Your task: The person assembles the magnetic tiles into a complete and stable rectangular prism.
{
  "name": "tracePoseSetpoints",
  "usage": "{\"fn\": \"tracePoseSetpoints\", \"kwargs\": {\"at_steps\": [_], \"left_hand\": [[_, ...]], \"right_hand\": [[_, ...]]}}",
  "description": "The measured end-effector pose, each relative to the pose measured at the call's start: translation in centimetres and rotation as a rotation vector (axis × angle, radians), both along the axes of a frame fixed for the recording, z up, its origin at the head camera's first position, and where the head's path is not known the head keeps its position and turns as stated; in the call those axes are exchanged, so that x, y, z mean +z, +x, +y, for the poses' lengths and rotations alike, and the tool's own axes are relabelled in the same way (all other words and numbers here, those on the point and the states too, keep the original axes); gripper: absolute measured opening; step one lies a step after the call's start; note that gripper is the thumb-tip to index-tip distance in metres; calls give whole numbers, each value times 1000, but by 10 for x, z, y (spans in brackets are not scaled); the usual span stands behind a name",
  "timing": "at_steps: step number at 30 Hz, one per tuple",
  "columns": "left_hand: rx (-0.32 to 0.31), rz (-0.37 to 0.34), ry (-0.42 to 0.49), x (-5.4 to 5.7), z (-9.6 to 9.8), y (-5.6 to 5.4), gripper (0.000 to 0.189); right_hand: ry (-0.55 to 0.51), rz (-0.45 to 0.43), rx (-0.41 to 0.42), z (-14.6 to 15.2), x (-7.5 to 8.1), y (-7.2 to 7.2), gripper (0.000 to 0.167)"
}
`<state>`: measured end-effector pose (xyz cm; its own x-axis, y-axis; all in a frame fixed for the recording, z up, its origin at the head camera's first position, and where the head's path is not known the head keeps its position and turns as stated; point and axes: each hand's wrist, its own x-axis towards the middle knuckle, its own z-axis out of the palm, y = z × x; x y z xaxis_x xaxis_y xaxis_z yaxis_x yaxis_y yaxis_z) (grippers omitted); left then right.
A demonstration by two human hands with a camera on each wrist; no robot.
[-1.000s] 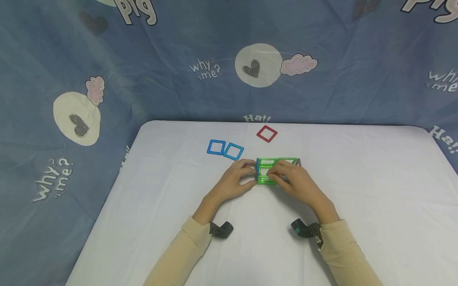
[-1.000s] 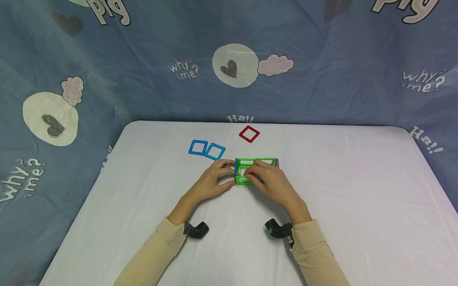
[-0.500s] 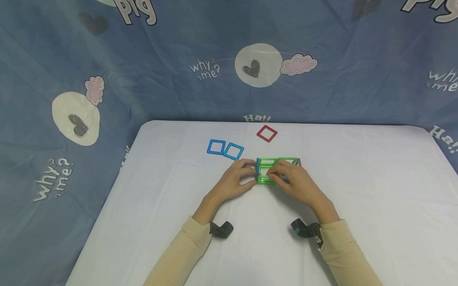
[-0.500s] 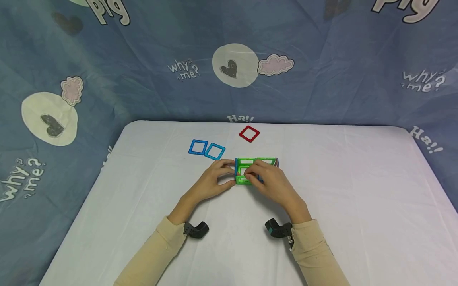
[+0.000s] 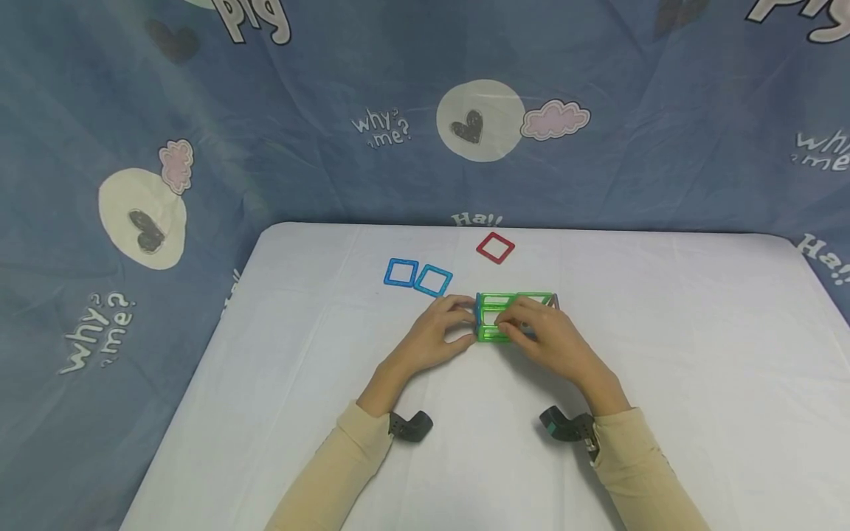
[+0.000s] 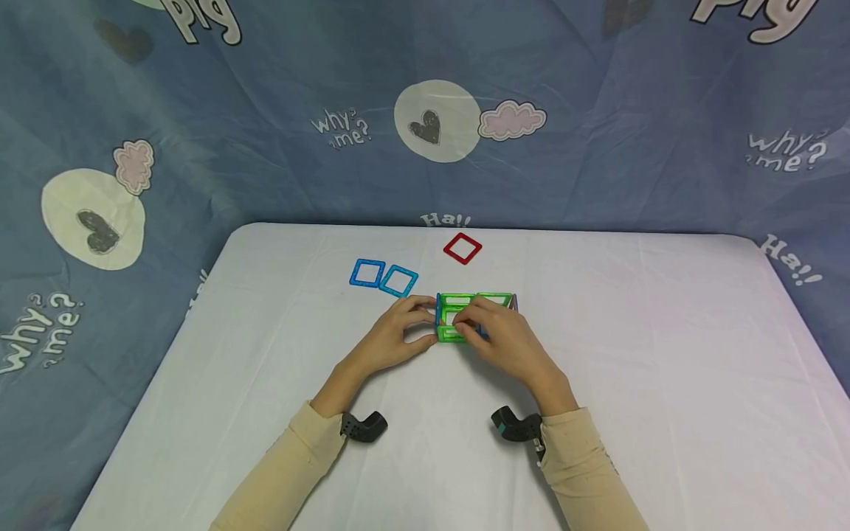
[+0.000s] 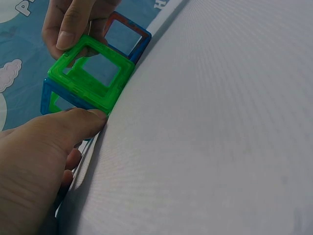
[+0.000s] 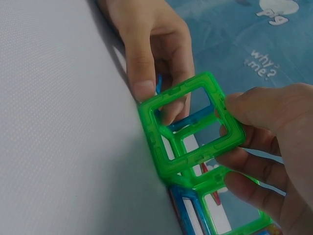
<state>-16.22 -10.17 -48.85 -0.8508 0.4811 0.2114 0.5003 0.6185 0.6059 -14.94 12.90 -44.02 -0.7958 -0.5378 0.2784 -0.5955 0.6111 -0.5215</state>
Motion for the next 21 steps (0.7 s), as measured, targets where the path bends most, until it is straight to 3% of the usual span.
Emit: {"fn": "tracePoseSetpoints", "kwargs": {"at_steps": [11,21], "left_hand": [[0,-4,-10,0,0,-1,20],[9,-2,-17,-2,0,-1,19]], "right_hand": [[-34,-2,14,2,2,-1,9],[-315,56,-26,17,8,-9,6]]}}
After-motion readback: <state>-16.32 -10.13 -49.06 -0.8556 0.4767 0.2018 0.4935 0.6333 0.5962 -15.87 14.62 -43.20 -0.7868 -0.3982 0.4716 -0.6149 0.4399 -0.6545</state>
